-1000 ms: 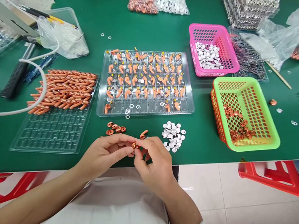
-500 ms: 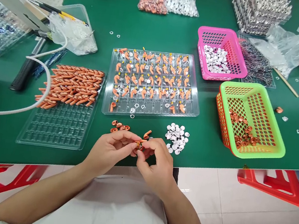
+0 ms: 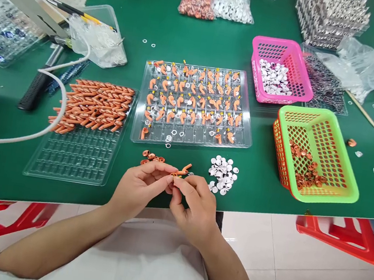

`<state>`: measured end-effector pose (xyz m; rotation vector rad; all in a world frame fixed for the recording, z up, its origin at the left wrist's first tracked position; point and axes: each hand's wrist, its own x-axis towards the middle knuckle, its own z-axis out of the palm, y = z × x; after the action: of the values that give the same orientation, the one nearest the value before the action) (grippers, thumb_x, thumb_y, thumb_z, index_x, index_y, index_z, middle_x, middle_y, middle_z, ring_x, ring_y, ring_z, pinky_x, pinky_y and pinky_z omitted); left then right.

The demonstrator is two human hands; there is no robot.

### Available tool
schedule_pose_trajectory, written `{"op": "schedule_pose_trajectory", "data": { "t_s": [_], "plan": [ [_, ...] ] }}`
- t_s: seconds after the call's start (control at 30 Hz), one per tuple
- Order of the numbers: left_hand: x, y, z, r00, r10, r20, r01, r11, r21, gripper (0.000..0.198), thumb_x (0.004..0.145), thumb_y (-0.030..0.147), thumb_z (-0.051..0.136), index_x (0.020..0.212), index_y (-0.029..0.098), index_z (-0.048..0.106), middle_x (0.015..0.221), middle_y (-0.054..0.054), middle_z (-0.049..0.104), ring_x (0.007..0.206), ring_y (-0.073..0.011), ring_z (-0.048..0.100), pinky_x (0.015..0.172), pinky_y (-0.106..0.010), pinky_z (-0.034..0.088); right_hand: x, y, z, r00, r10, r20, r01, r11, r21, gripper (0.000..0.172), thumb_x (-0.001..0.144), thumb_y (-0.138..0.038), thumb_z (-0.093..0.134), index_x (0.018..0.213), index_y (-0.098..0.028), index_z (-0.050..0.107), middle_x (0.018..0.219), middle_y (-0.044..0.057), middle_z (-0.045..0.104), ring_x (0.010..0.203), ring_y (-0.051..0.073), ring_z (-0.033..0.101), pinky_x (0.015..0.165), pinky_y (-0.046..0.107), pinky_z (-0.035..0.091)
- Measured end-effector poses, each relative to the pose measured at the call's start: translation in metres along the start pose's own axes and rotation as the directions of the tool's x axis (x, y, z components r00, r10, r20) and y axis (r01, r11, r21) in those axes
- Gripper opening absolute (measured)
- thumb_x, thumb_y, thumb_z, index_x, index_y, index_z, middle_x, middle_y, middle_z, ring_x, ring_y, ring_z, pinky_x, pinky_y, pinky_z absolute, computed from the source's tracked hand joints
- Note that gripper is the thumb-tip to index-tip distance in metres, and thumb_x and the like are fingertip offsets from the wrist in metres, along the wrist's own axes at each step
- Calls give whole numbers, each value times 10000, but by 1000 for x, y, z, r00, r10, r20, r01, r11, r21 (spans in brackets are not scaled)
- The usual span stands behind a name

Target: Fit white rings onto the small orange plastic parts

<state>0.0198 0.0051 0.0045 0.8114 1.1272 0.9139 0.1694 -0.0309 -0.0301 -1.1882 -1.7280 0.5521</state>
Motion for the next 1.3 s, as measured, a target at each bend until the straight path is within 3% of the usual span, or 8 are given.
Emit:
{"op": "schedule_pose_trajectory", "data": {
  "t_s": [0.13, 0.3, 0.4, 0.5, 0.67, 0.83, 1.3],
  "plan": [
    [0, 0, 0, 1000, -10, -10, 10, 1000, 12, 80, 801, 172, 705, 872, 153, 737, 841, -23, 792, 740, -129, 748, 665, -178, 635, 2, 2, 0, 1000, -25, 16, 26, 999, -41, 466, 831, 10, 607, 1214, -254, 626, 1025, 84, 630, 883, 175, 653, 739, 323, 597],
    [0, -1, -1, 999, -6, -34, 8, 997, 72, 77, 769, 169, 705, 842, 150, 719, 776, -20, 772, 688, -132, 728, 606, -187, 615, 4, 0, 0, 1000, -7, 18, 5, 997, 76, 447, 843, 5, 592, 1193, -271, 630, 999, 66, 649, 854, 167, 665, 721, 311, 594],
    [0, 2, -1, 998, 16, -60, -9, 992, 125, 69, 736, 158, 701, 803, 147, 710, 734, -19, 747, 648, -127, 698, 568, -191, 586, 3, -1, -1, 991, 133, 2, -131, 975, 181, 372, 868, -48, 594, 1153, -284, 634, 978, 51, 646, 805, 161, 648, 669, 301, 579],
    [0, 5, 0, 997, 19, -69, -8, 987, 161, 74, 713, 159, 695, 785, 151, 708, 684, -11, 713, 598, -124, 664, 532, -206, 561, 2, 2, -3, 952, 302, 44, -303, 916, 262, 283, 906, -140, 591, 1145, -286, 636, 1026, 62, 624, 831, 171, 640, 683, 317, 578],
    [-1, 4, 0, 999, 2, -48, 7, 983, 181, 94, 698, 154, 683, 788, 153, 709, 679, -13, 709, 566, -122, 647, 516, -214, 542, 4, 8, -6, 896, 395, 203, -443, 816, 371, 214, 944, -213, 571, 1128, -289, 650, 1037, 52, 645, 864, 170, 675, 737, 315, 601],
    [-1, 4, -1, 1000, 4, -18, 0, 976, 217, 95, 690, 142, 668, 776, 153, 707, 662, -7, 697, 560, -117, 640, 524, -211, 530, 6, 9, -5, 900, 393, 191, -436, 788, 435, 167, 938, -183, 577, 1035, -283, 669, 964, 28, 642, 790, 144, 675, 717, 297, 607],
    [0, -2, -4, 997, 65, -38, -49, 947, 317, 122, 670, 110, 632, 748, 158, 713, 684, -21, 725, 584, -126, 651, 553, -207, 526, 11, 6, -3, 914, 377, 150, -406, 854, 325, 139, 891, -140, 595, 946, -249, 663, 876, 20, 668, 748, 137, 662, 659, 265, 582]
  ]
}}
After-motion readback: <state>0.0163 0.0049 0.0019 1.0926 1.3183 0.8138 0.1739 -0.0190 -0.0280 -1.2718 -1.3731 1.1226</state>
